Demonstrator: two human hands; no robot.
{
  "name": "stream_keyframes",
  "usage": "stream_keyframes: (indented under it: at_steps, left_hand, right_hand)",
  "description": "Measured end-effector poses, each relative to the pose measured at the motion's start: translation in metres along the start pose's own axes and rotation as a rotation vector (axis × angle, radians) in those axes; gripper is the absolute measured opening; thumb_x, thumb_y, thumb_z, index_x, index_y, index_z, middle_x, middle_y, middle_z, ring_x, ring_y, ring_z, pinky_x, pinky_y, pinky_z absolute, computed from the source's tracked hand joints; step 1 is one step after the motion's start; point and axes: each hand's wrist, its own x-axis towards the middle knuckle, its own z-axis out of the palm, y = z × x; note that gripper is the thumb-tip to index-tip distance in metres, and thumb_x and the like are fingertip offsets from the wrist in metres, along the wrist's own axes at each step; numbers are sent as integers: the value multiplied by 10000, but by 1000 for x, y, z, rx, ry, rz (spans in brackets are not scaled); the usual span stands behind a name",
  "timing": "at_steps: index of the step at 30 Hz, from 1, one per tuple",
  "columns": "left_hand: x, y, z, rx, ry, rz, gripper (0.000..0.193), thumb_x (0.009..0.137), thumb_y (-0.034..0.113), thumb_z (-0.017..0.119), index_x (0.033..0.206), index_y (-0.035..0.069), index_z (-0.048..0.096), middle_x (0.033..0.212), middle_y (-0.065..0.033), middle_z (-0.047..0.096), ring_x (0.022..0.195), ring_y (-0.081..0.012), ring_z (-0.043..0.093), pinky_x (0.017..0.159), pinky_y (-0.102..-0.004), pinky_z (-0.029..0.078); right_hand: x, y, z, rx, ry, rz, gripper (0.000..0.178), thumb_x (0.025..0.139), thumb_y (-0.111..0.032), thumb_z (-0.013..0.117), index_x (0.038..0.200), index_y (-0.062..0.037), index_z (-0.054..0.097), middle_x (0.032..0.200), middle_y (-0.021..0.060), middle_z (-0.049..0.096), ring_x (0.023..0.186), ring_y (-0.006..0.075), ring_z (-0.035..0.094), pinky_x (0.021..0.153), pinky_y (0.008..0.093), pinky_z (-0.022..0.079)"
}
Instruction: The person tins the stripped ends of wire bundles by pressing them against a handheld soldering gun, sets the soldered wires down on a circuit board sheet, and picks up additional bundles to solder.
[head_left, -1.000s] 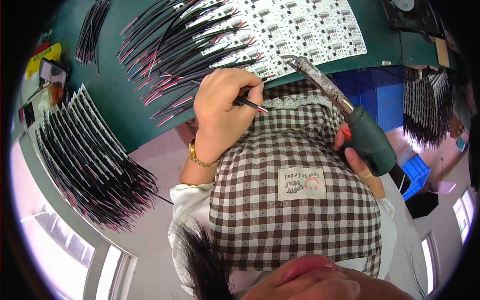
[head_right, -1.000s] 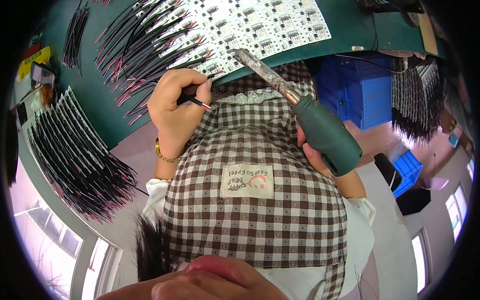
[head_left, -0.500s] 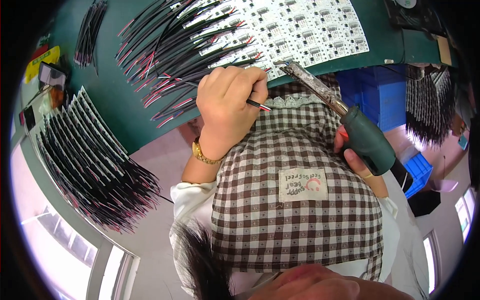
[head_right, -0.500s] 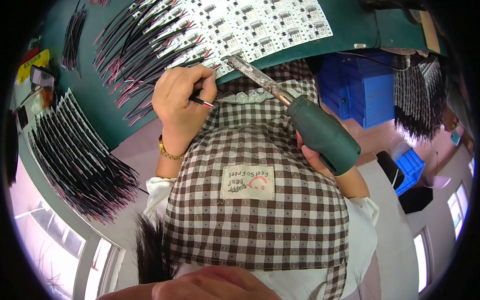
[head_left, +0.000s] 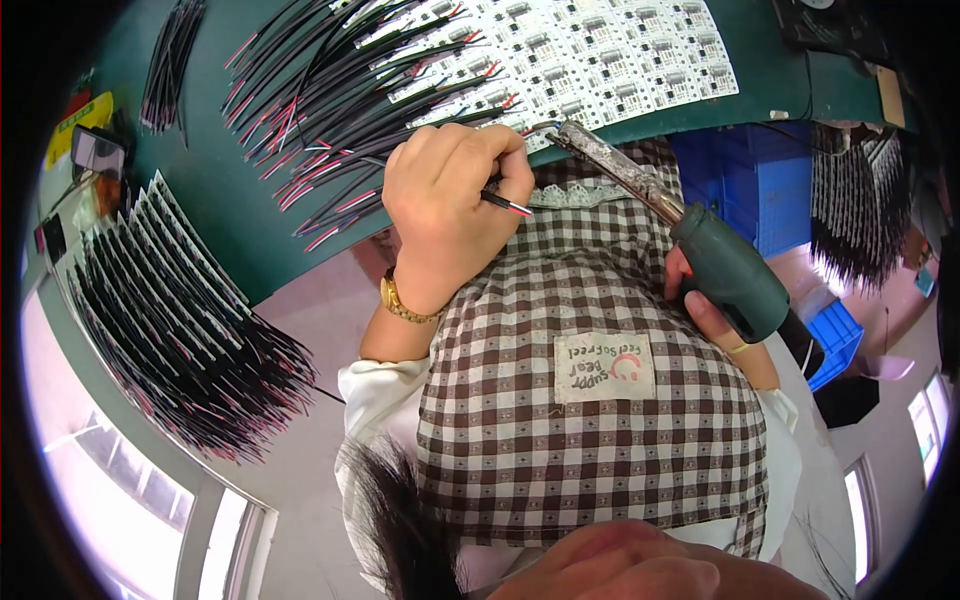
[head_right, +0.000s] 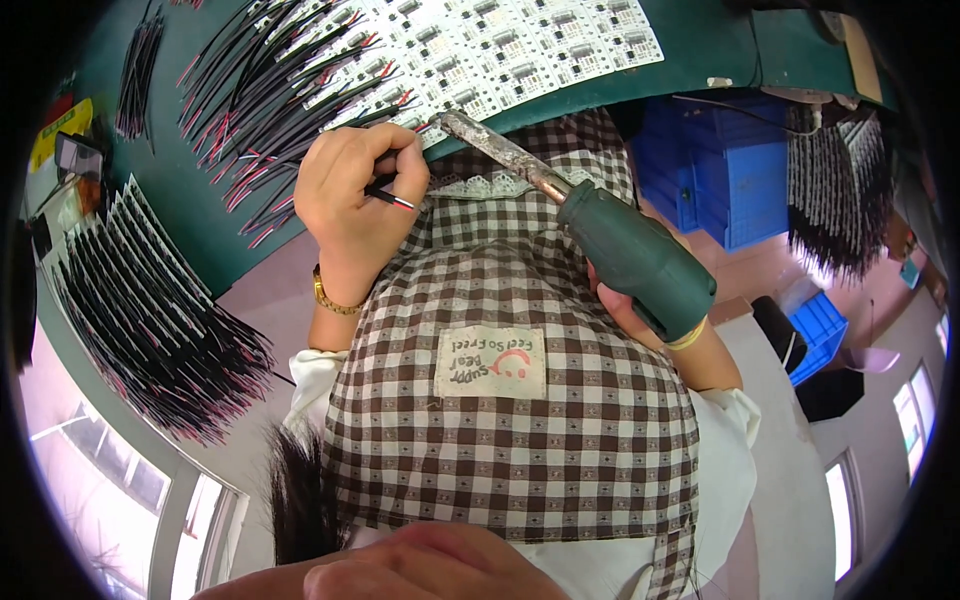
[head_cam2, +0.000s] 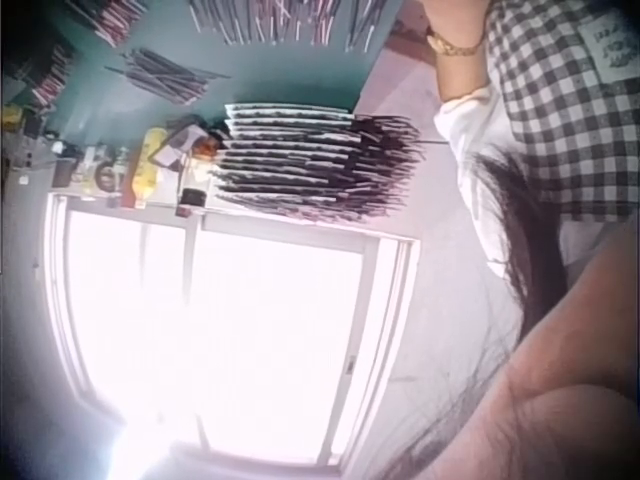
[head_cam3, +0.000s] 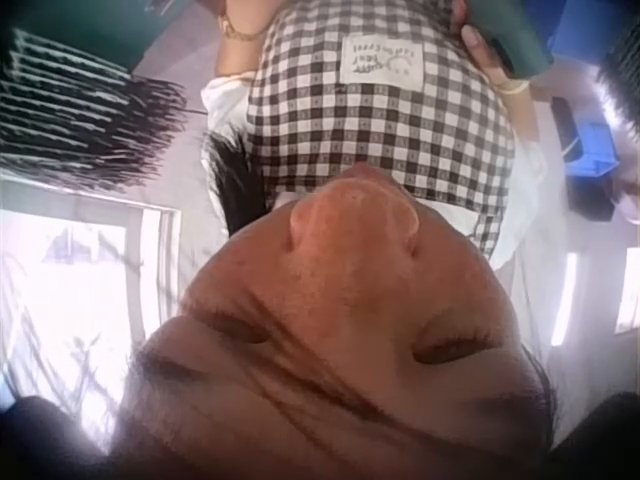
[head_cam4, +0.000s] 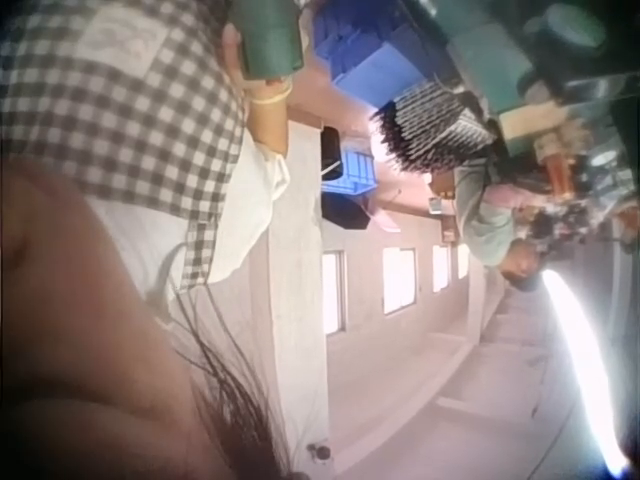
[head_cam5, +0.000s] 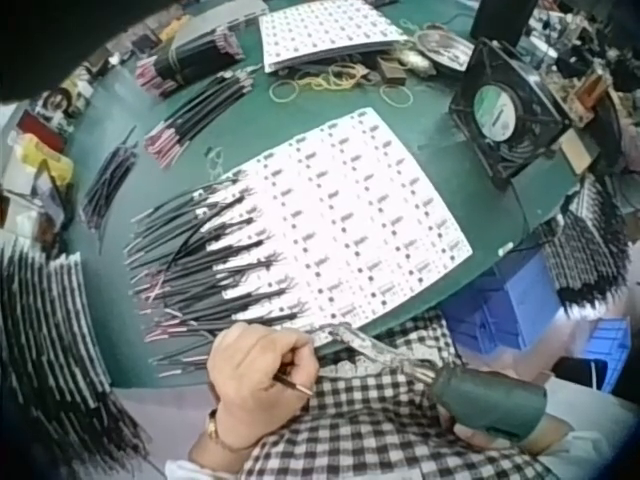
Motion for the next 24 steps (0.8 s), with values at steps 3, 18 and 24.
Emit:
stream_keyframes:
  at_steps: [3,18,24]
  left_hand:
    - [0,0,0,-2,9,-8,186,581,-16,668,693,115,597,578,17,481,517,-163,470,489,-288,342]
    - [1,2,-5,19,-52,-36,177,609,-9,679,712,114,603,568,14,476,512,-164,466,497,-289,351]
    - [8,3,-10,-10,-120,-70,181,609,-18,696,704,105,604,546,5,475,488,-165,458,467,-279,355]
  right_hand:
    - [0,-4,6,161,112,131,408,840,-372,635,1096,-80,506,866,86,543,747,154,520,692,291,439]
    - [5,-15,-2,151,0,14,326,822,-106,593,1121,4,523,935,61,564,781,128,537,684,242,455]
    - [-7,-4,2,127,92,123,614,816,-480,628,1194,-18,484,827,85,534,740,168,516,673,308,438]
